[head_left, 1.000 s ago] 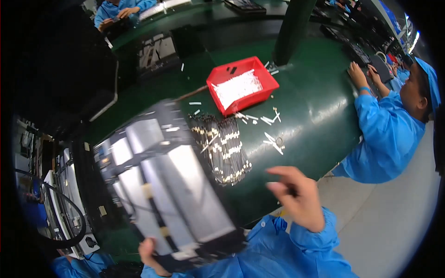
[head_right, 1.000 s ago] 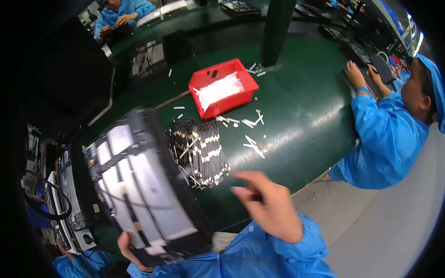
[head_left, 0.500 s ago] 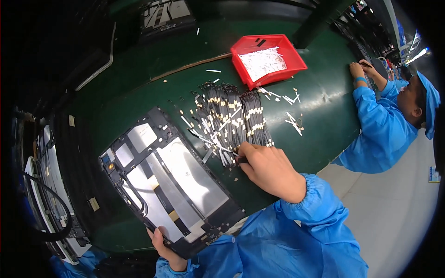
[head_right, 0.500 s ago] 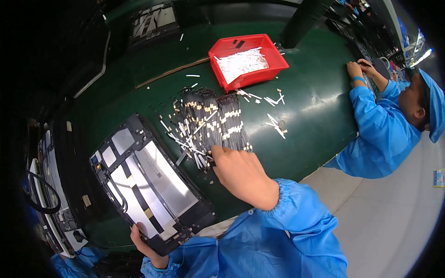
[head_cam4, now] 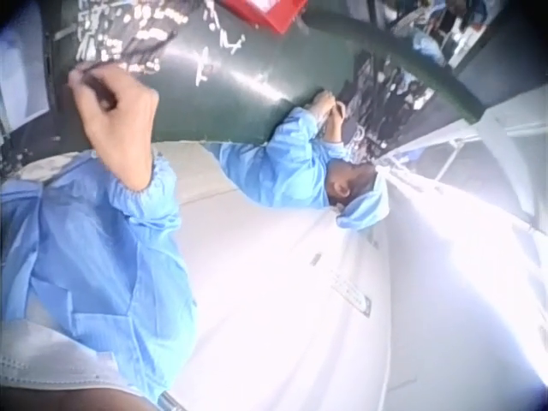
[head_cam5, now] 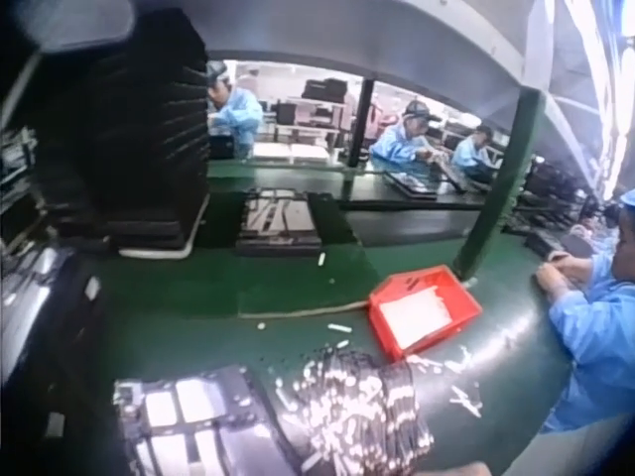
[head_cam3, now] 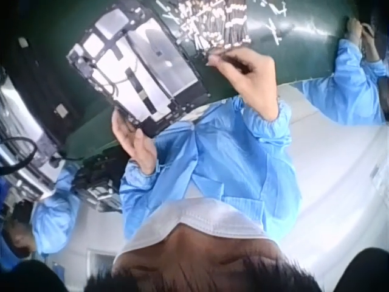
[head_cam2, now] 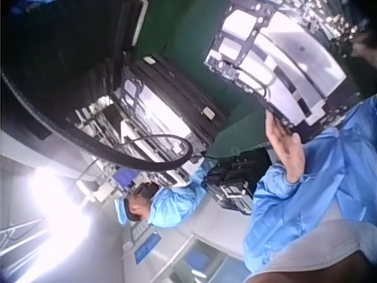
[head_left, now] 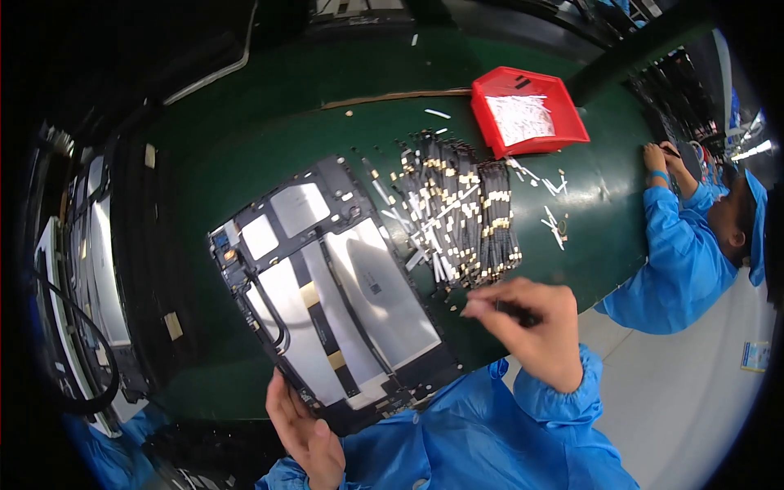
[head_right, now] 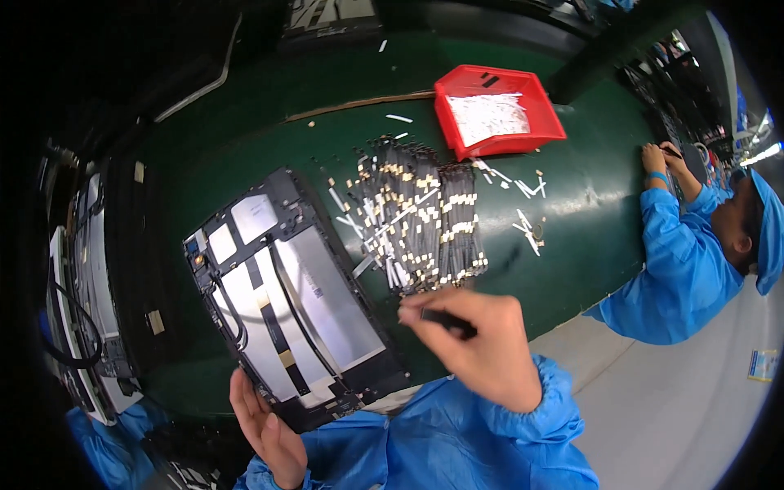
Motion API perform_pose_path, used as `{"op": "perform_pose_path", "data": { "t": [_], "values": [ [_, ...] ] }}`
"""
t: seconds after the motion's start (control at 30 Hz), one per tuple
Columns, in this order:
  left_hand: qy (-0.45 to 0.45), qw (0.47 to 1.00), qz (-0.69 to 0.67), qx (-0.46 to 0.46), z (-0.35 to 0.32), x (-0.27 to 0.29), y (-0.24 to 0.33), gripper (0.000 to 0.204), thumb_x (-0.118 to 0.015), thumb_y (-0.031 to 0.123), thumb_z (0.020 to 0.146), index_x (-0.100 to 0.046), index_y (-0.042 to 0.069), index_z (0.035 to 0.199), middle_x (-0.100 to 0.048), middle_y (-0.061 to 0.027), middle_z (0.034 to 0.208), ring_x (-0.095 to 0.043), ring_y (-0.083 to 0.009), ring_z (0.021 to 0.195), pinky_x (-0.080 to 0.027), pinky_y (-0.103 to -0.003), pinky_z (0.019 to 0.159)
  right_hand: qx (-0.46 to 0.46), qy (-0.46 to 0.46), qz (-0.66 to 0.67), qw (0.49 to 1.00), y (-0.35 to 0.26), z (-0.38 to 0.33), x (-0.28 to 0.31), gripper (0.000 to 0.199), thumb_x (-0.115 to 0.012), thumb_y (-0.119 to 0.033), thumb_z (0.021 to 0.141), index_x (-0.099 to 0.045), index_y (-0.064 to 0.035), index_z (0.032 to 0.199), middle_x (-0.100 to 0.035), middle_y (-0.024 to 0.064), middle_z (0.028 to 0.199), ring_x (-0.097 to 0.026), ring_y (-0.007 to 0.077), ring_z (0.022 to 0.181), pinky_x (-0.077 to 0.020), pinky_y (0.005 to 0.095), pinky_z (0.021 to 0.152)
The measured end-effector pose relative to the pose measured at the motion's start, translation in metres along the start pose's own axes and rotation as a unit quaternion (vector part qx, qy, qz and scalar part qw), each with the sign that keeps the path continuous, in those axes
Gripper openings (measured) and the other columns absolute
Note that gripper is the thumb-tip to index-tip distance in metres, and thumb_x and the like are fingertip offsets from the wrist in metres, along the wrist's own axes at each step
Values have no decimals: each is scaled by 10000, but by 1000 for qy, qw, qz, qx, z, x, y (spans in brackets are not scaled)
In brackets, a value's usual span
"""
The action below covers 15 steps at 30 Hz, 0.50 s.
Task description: The person assembles internal electronic components and ribbon cables into tablet housings on a conveyor belt, using tweezers to manipulate the small parts.
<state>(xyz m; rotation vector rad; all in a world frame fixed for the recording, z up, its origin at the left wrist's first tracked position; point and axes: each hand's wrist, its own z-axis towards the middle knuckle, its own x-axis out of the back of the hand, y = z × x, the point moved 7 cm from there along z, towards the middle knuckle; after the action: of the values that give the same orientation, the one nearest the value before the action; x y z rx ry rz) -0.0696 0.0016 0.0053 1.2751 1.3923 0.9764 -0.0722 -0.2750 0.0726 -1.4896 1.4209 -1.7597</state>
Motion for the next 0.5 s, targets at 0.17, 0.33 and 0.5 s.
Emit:
{"op": "perform_pose_path", "data": {
  "t": [0.17,0.33,0.5],
  "values": [
    [-50,997,42,38,-16,10,19,641,-527,238,858,-269,-19,1385,-213,-206,1459,-257,-296,1349,-188,-371,1101,43,-94,56,993,-27,-18,-43,132,-701,29,716,-681,26,847,-666,92,774,-537,84,535,-401,208,469],
    [-173,976,74,108,-17,7,18,721,-569,355,863,-272,-26,1399,-152,-224,1476,-170,-301,1379,-131,-382,1103,135,-132,68,980,-45,-25,-84,171,-687,74,683,-656,40,848,-620,103,721,-588,177,580,-451,251,501],
    [-184,971,14,154,-20,11,23,673,-526,365,884,-307,-25,1387,-130,-206,1483,-144,-301,1384,-105,-402,1104,140,-134,50,980,-41,-26,-107,146,-683,70,681,-637,35,815,-596,98,662,-542,144,520,-374,233,453]
  ]
}}
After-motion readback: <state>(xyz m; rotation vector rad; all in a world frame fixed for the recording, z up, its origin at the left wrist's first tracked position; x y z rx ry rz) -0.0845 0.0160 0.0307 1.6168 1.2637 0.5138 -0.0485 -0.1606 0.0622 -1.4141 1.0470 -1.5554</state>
